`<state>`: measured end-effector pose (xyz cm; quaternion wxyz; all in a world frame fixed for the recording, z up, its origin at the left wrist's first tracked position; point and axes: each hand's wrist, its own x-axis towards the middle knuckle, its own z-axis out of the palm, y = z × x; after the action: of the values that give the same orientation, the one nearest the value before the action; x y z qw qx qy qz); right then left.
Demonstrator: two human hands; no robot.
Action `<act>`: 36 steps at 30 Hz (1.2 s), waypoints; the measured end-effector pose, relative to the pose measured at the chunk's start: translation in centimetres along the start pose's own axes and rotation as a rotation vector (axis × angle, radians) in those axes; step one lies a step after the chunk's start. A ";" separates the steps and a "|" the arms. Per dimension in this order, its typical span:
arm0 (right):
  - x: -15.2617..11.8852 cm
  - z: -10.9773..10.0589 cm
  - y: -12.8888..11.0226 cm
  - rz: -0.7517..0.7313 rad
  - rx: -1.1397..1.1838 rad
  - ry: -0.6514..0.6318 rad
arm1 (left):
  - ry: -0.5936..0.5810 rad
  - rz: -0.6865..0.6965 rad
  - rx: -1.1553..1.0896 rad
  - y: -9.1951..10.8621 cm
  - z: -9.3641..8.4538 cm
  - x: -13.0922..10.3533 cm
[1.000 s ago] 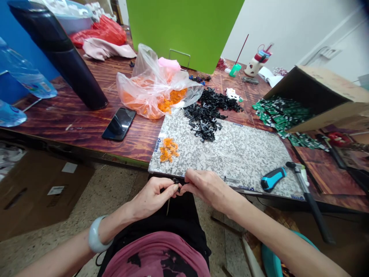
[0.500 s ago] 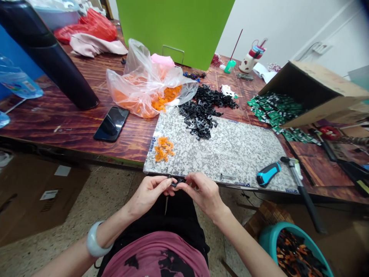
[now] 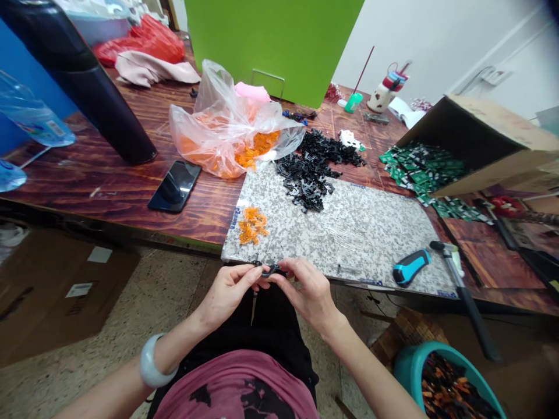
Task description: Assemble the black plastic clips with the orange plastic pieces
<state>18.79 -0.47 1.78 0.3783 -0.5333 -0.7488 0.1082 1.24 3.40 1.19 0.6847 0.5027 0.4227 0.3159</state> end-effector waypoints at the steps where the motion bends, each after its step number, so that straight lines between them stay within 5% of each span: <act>1: 0.0 0.0 -0.1 0.002 0.004 0.003 | 0.007 0.007 -0.002 0.1 0.1 0.0; 11: 0.0 0.3 -0.4 0.017 0.032 0.005 | 0.056 0.006 -0.118 -0.6 0.4 -0.4; 23: 0.6 0.5 -0.8 0.040 0.084 -0.010 | 0.019 -0.149 -0.494 -0.7 1.0 -0.2; 36: 0.9 0.7 -0.3 0.083 0.138 0.041 | 0.153 -0.034 -0.219 -1.1 1.1 -0.2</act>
<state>17.96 0.41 1.84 0.4246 -0.5388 -0.7088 0.1644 2.18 2.46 0.34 0.7065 0.3924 0.4451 0.3857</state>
